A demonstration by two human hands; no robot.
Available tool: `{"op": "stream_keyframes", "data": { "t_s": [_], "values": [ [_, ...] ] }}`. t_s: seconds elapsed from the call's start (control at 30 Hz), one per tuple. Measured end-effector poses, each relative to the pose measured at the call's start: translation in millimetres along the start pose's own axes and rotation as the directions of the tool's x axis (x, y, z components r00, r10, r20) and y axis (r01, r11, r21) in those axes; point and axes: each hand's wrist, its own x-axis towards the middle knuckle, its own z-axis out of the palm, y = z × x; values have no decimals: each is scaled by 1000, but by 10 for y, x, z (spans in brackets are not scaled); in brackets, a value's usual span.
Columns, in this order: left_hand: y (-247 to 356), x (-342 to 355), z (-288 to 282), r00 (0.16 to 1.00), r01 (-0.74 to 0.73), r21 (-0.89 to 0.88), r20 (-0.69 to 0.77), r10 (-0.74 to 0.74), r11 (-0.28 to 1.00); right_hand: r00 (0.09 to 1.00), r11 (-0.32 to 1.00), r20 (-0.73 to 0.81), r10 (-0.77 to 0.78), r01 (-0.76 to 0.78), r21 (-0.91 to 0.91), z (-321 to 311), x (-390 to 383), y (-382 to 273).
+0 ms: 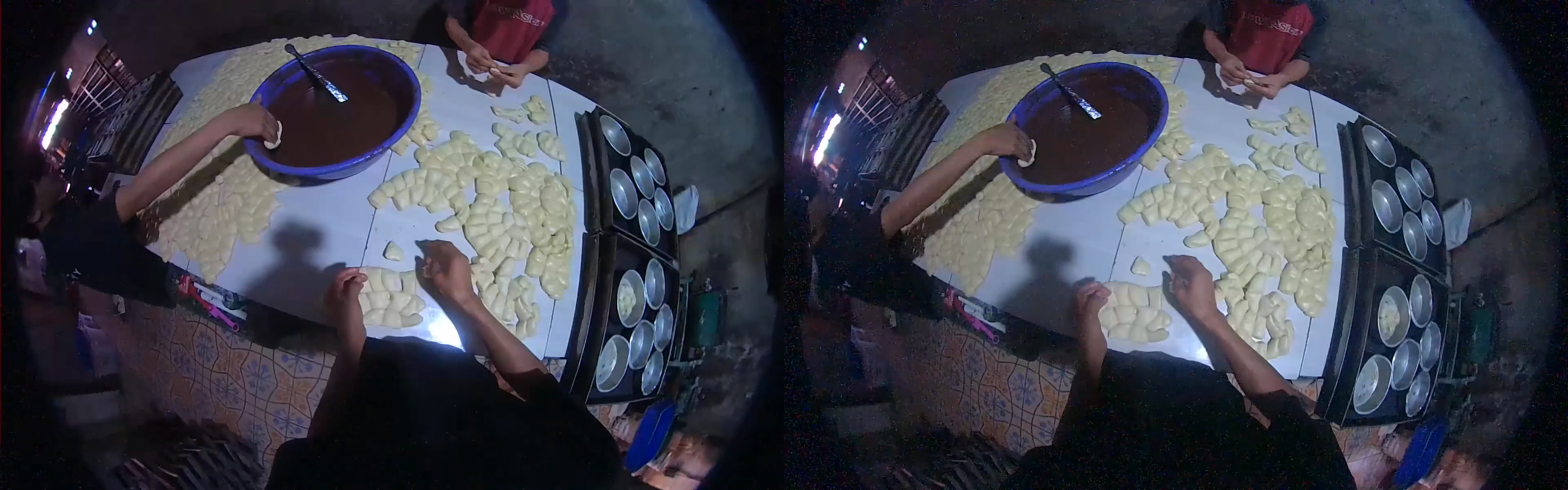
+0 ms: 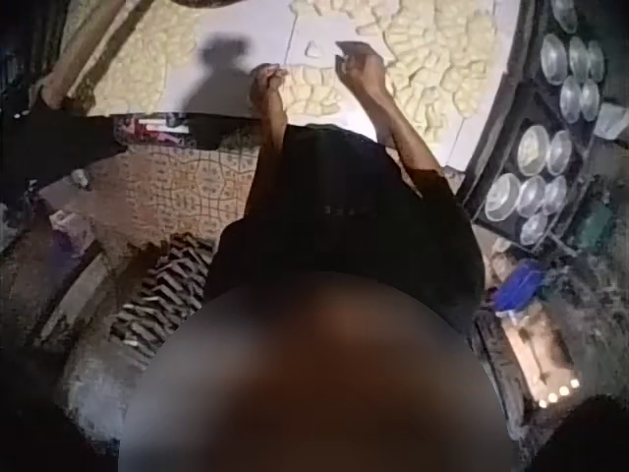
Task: The person carries a tray of baking tins to a table, shapes dough portions into balls by hand, and places the shaped dough into the baking tins.
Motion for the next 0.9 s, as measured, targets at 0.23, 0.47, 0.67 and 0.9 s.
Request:
{"op": "stream_keyframes", "data": {
  "t_s": [0.23,0.47,0.67,0.9],
  "values": [
    [61,-95,111,995,64,-28,73,-62,998,939,989,317,-136,109,101,610,422,-106],
    [275,-32,248,972,52,-102,233,-27,993,984,908,133,116,-159,387,112,147,-1004],
    [305,-54,517,989,-43,-5,144,43,999,997,902,26,74,-78,425,-32,287,-1022],
    [239,122,644,677,736,-671,732,-77,84,975,672,222,-32,-143,726,-100,414,-873]
  ]
}}
